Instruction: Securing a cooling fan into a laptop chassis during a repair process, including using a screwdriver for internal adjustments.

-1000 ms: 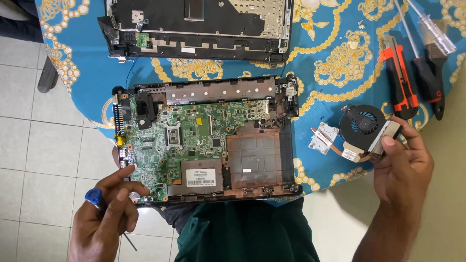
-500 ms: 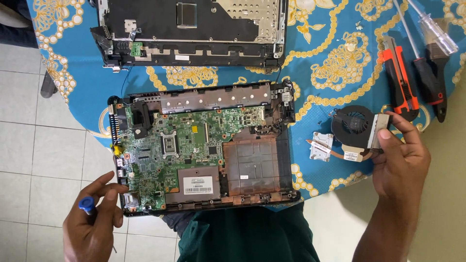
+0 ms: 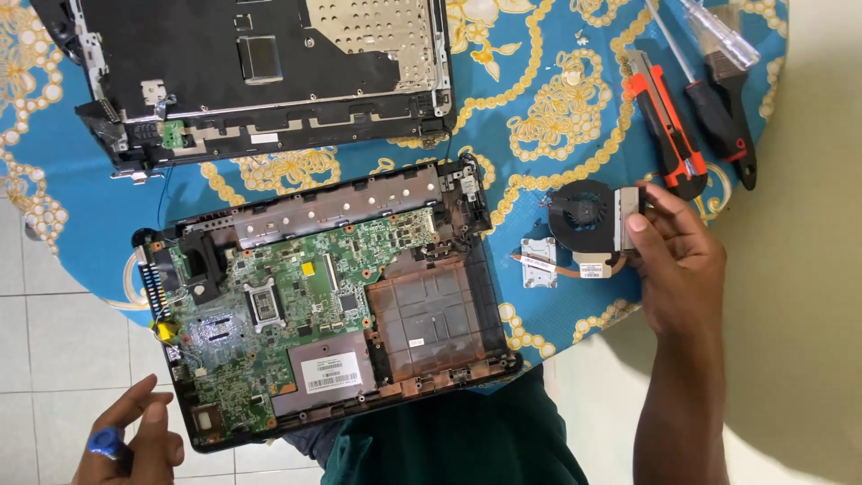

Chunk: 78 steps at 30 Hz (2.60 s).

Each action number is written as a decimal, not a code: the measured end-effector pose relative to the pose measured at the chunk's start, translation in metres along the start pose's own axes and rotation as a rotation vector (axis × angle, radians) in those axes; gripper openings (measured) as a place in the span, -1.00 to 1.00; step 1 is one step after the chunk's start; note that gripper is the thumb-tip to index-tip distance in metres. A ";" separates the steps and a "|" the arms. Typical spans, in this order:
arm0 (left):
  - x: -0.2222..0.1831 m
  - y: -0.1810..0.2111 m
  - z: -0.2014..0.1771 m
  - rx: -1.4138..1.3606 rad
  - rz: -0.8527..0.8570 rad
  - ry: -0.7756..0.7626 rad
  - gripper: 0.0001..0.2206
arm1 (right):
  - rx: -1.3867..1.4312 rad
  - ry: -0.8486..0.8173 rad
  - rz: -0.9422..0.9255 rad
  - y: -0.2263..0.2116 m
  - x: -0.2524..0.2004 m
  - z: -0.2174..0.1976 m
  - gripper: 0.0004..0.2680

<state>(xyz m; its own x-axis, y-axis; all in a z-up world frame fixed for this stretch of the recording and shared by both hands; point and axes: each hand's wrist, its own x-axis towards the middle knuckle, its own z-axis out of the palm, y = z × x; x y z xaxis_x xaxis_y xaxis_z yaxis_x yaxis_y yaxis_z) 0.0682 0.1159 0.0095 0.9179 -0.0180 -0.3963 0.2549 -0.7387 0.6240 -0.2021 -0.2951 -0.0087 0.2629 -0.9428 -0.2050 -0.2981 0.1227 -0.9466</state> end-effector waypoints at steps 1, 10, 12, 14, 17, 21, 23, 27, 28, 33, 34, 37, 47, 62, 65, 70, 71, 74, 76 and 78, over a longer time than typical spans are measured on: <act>-0.002 -0.001 0.001 0.014 0.040 0.037 -0.68 | -0.013 -0.006 -0.004 0.000 0.000 0.000 -0.63; 0.000 -0.013 0.008 0.077 0.119 0.090 -0.69 | -0.140 -0.073 -0.051 -0.009 0.004 -0.005 -0.63; -0.001 -0.014 0.009 0.074 0.138 0.096 -0.70 | -0.100 -0.079 -0.079 0.006 0.010 -0.012 -0.65; -0.001 -0.014 0.009 0.037 0.173 0.095 -0.68 | 0.159 -0.083 0.032 0.024 0.017 -0.021 -0.69; 0.001 -0.019 0.007 0.069 0.206 0.091 -0.66 | 0.236 -0.111 0.084 0.034 0.022 -0.029 -0.71; -0.001 -0.014 0.008 0.082 0.195 0.099 -0.67 | 0.275 -0.109 0.098 0.032 0.022 -0.025 -0.68; -0.001 -0.013 0.008 0.086 0.189 0.089 -0.64 | 0.243 -0.120 0.085 0.029 0.021 -0.023 -0.69; 0.000 -0.019 0.009 0.071 0.205 0.097 -0.66 | 0.161 -0.089 0.041 0.025 0.018 -0.018 -0.75; 0.001 -0.020 0.009 0.075 0.214 0.094 -0.66 | 0.101 -0.073 0.037 0.022 0.016 -0.017 -0.78; -0.002 -0.014 0.009 0.098 0.211 0.095 -0.67 | 0.126 -0.085 -0.005 0.034 0.021 -0.022 -0.81; -0.001 -0.014 0.009 0.102 0.181 0.101 -0.68 | 0.144 -0.085 -0.005 0.035 0.021 -0.022 -0.80; 0.000 -0.014 0.010 0.068 0.156 0.108 -0.67 | 0.146 -0.081 0.006 0.033 0.020 -0.021 -0.79; -0.012 0.013 0.005 0.051 0.158 0.112 -0.71 | -0.038 0.009 -0.045 0.025 0.006 -0.010 -0.81; -0.065 0.094 0.060 0.388 0.340 -0.593 -0.45 | -0.002 0.009 -0.155 0.032 0.005 -0.008 -0.75; -0.077 0.087 0.076 0.377 0.632 -0.752 -0.37 | -0.019 0.018 -0.178 0.034 0.003 -0.010 -0.74; -0.077 0.066 0.077 0.480 0.678 -0.804 -0.41 | -0.036 0.038 -0.236 0.045 0.001 -0.012 -0.75; -0.078 0.063 0.074 0.494 0.702 -0.793 -0.46 | -0.023 0.039 -0.276 0.050 0.004 -0.012 -0.75; -0.092 0.051 0.071 0.541 0.518 -0.840 -0.59 | -0.074 0.071 -0.248 0.045 0.002 -0.009 -0.74; -0.090 0.053 0.085 0.664 0.370 -1.074 -0.61 | -0.084 0.058 -0.259 0.046 -0.001 -0.010 -0.74; -0.088 0.049 0.106 0.776 0.226 -1.298 -0.62 | -0.090 0.051 -0.282 0.044 -0.002 -0.008 -0.73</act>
<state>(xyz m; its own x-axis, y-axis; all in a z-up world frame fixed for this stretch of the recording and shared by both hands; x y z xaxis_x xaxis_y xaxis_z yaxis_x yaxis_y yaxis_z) -0.0326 0.0092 0.0037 -0.0822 -0.4287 -0.8997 -0.4455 -0.7917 0.4180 -0.2233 -0.2904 -0.0475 0.3010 -0.9504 0.0781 -0.3007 -0.1723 -0.9380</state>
